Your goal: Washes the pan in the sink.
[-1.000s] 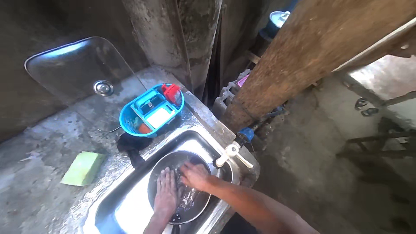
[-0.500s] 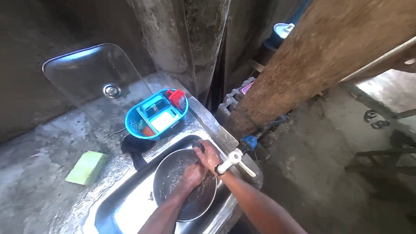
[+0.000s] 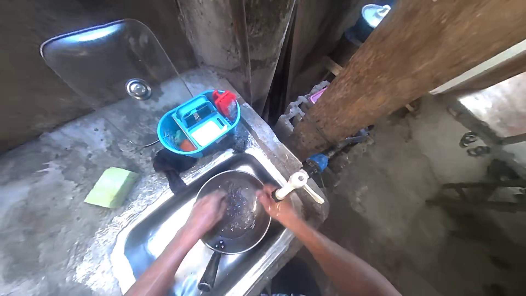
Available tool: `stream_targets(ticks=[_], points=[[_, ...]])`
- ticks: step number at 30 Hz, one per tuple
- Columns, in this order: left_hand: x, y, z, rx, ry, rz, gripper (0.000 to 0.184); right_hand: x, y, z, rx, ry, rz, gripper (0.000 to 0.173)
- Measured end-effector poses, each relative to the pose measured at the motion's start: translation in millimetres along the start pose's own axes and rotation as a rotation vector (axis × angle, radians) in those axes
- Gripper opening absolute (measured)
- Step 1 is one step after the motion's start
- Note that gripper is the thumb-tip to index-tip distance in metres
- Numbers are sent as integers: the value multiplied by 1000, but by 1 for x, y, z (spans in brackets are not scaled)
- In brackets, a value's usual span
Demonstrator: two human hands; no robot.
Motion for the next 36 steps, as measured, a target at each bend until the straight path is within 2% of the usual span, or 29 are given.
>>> stream_targets(ticks=[1,2,4,6,9,11,13,15,16,18,20,24,27,30,32,34,36], points=[[-29,10,9,-9,-89,6,37,-14,6,-1,-51,12,111,47],[-57,22,16,-30,-177,19,40,-24,11,-3,-55,20,146,47],[-102,46,21,-117,-305,99,51,-37,9,-10,73,66,30,40],[-131,68,16,-228,-361,167,66,-42,-5,-16,193,63,-137,31],[-144,85,-8,-163,-380,217,73,-47,-33,-19,261,31,-305,30],[-145,87,-23,-66,-371,170,69,-59,-54,-25,306,19,-450,27],[-143,86,-34,11,-303,136,61,-80,-71,-30,397,-90,-621,27],[-138,89,-44,59,-190,147,57,-101,-84,-23,464,-307,-694,28],[-133,91,-50,73,-145,182,58,-108,-90,-19,446,-441,-663,33],[-122,98,-64,92,-71,222,60,-112,-102,-7,302,-614,-502,56],[-111,101,-79,108,-23,219,59,-107,-112,7,195,-629,-371,72],[-95,99,-91,44,-6,228,66,-101,-124,26,75,-536,-372,58],[-97,102,-76,-152,43,140,70,-97,-127,23,97,-566,-375,53],[-110,116,-35,-439,80,-163,46,-96,-125,19,165,-605,-377,52],[-117,111,-1,-441,-61,-370,35,-103,-119,12,209,-642,-459,51],[-112,101,36,-336,-269,-500,30,-115,-102,-8,315,-626,-557,40],[-94,101,68,-226,-369,-534,39,-125,-70,-26,351,-454,-546,30]])
Point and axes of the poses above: each hand's wrist, its own x-axis towards the middle knuckle, its own y-axis out of the palm, z = x × y, the point moved 1 cm from there along x, towards the middle knuckle, and after that the axes turned 4 degrees about y, right-handed, at the moved point
